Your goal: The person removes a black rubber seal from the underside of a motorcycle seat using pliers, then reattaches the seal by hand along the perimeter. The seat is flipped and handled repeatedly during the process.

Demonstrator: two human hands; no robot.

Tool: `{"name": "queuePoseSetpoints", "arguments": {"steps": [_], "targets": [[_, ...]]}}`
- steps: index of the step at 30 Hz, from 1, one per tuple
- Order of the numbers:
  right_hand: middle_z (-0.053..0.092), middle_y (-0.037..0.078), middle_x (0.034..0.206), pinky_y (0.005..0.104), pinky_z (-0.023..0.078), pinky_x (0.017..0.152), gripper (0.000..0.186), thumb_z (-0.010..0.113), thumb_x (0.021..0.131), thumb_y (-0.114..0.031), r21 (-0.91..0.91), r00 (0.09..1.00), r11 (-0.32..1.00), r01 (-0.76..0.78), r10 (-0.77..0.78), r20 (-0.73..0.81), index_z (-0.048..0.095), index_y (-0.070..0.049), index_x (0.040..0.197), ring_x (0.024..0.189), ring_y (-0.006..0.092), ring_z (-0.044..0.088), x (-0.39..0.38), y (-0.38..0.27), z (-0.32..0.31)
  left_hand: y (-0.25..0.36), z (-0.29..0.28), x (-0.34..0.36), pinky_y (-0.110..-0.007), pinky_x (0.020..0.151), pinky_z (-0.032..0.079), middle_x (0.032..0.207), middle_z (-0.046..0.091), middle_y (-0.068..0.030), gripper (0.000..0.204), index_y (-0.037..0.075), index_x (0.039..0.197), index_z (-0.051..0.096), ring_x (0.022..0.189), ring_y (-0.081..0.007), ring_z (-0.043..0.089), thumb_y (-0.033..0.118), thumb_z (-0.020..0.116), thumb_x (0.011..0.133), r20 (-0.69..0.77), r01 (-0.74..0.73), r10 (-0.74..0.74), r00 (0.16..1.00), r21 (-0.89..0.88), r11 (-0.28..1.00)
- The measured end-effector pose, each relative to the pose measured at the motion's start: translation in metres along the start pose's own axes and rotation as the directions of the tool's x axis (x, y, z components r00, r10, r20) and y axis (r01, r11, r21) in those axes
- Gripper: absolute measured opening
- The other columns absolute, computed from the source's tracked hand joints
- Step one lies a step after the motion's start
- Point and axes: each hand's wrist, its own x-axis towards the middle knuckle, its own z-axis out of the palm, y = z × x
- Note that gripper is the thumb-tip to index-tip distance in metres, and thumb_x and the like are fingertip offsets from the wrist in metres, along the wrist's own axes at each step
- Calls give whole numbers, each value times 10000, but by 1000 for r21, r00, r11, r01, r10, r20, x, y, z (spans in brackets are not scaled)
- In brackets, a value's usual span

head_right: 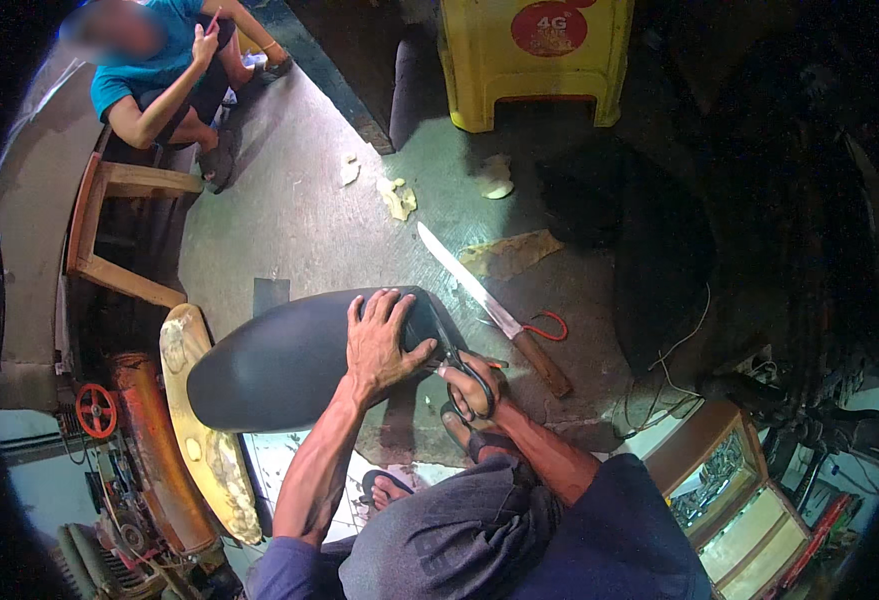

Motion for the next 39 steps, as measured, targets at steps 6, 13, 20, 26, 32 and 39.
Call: {"name": "queuePoseSetpoints", "arguments": {"steps": [6, 13, 20, 26, 32, 39], "targets": [[556, 25, 677, 307, 419, 442, 329, 645, 1033, -390, 243, 995, 964, -105, 101, 26, 579, -80, 1117, 483, 136, 524, -7, 11, -10, 0, -1, 6, -610, 1218, 250, 1456, 573, -165, 798, 113, 1415, 602, 1434, -341, 467, 570, 780, 786, -54, -68, 67, 996, -23, 997], [551, 39, 697, 325, 469, 461, 519, 498, 1072, -592, 304, 985, 938, -167, 143, 100, 555, -84, 1159, 517, 174, 548, 13, 14, -24, 10, 4, -7, -599, 1235, 236, 1472, 560, -180, 803, 104, 1438, 585, 1445, -359, 458, 549, 778, 797, -35, -55, 54, 998, -30, 998], [545, 2, 612, 268, 391, 357, 450, 513, 1086, -520, 37, 910, 966, -255, 227, 346, 646, -90, 1082, 420, 120, 515, -6, -37, -58, 7, -2, -11, -598, 1232, 236, 1447, 573, -170, 772, 85, 1420, 581, 1436, -339, 463, 554, 752, 832, -3, -81, 81, 997, -75, 994], [583, 33, 708, 323, 487, 474, 483, 527, 1067, -571, 153, 917, 928, -340, 291, 272, 607, -94, 1066, 546, 140, 570, -8, -44, -46, 14, 0, -13, -579, 1224, 255, 1335, 640, -176, 626, 43, 1360, 569, 1360, -341, 547, 381, 768, 872, -140, 28, -62, 988, -228, 973], [525, -19, 590, 250, 283, 311, 427, 583, 1057, -505, 206, 967, 957, -203, 162, 198, 611, -87, 976, 379, 89, 436, 11, -47, -36, 16, 10, -17, -568, 1205, 283, 1267, 652, -179, 546, 20, 1296, 578, 1324, -356, 565, 352, 732, 891, -223, 40, -93, 970, -235, 971], [540, -40, 605, 227, 356, 401, 327, 652, 1006, -364, -318, 993, 945, -74, 98, 62, 730, -50, 1056, 412, 58, 453, -4, -49, -34, -47, 25, -67, -710, 1187, 226, 1502, 493, -235, 509, 83, 1415, 574, 1510, -399, 346, 426, 520, 1043, -501, 934, -864, 37, -290, 208]]}}
